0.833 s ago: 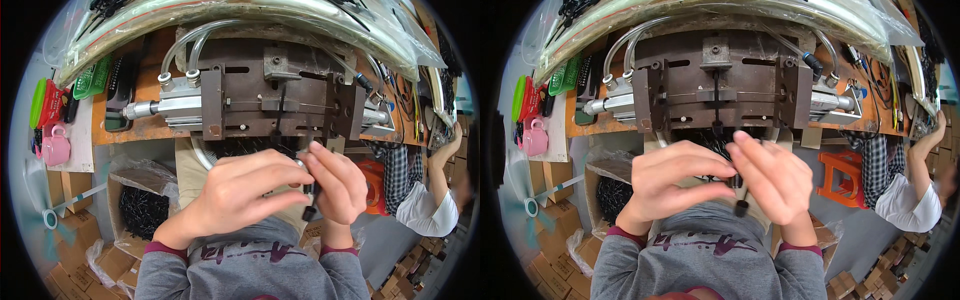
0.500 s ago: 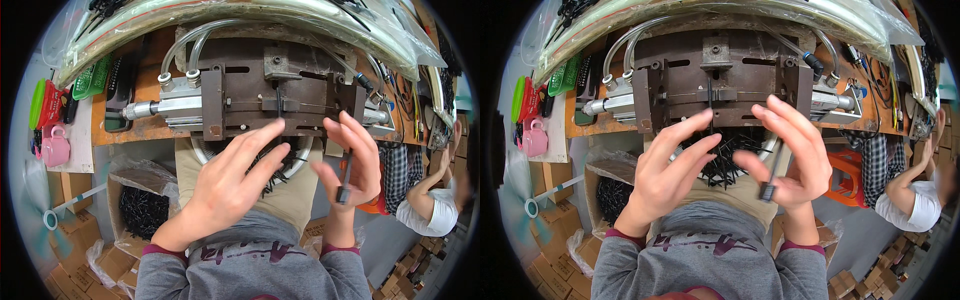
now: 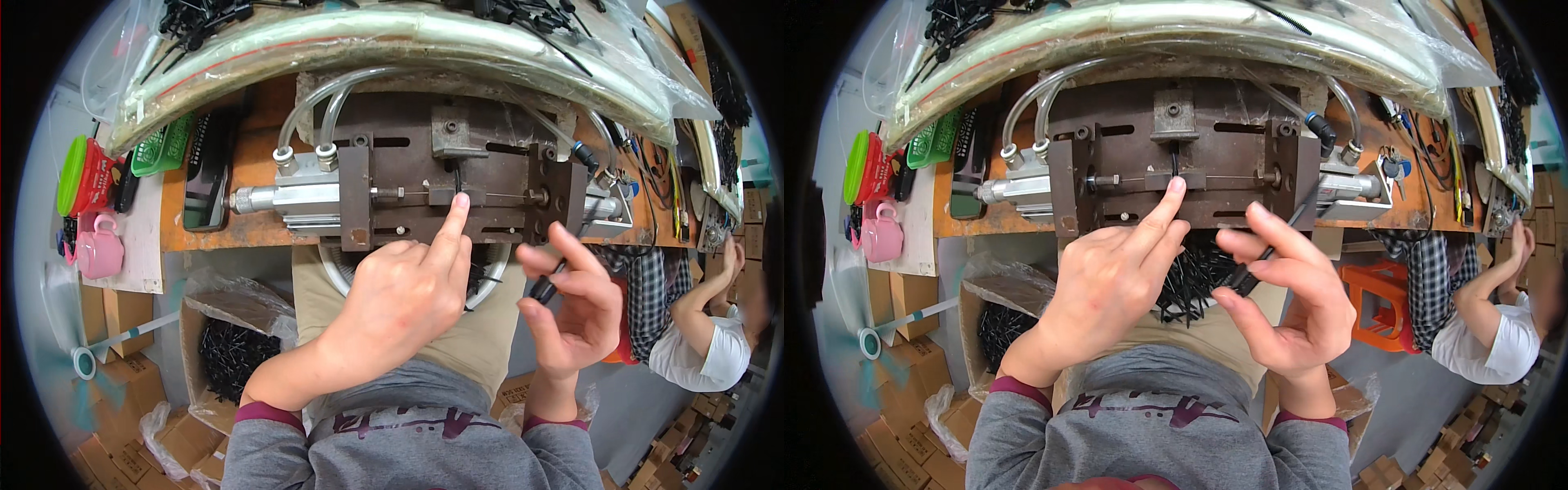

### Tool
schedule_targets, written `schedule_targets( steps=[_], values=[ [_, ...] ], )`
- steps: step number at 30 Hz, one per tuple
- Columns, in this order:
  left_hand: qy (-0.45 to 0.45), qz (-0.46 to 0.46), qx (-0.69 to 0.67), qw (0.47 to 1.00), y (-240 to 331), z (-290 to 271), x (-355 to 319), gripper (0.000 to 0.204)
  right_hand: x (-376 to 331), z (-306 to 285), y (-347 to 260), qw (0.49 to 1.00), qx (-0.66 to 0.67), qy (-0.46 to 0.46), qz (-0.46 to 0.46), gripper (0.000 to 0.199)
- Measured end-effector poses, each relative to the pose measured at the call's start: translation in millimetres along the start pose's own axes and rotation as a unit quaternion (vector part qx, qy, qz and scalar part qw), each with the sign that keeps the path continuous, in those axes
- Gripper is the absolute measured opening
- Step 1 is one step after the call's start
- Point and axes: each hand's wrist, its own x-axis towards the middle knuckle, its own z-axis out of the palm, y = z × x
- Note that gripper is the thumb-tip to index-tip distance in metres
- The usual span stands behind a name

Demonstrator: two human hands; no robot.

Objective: Using a manual fixture to assemble or process small black plastic components.

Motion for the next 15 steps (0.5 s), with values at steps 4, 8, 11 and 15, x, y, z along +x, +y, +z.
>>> schedule_targets(
  steps=[4, 8, 11, 15],
  values=[
    [-0.020, -0.009, -0.029, 0.999, -4, -10, 2, 0.026, 9, 3, -10, 0.988, -0.143, -0.056, -0.018, 0.033],
    [0.082, -0.021, -0.078, 0.993, -17, -41, 23, 0.027, 11, 6, -10, 0.969, -0.225, -0.104, -0.021, 0.029],
    [0.245, 0.021, -0.090, 0.965, -38, -49, 61, 0.018, 4, 16, 2, 0.964, -0.229, -0.133, -0.018, 0.028],
    [0.317, 0.038, 0.031, 0.947, -70, -52, 119, 0.010, 7, 31, 1, 0.923, -0.322, -0.209, -0.039, 0.026]
  ],
)
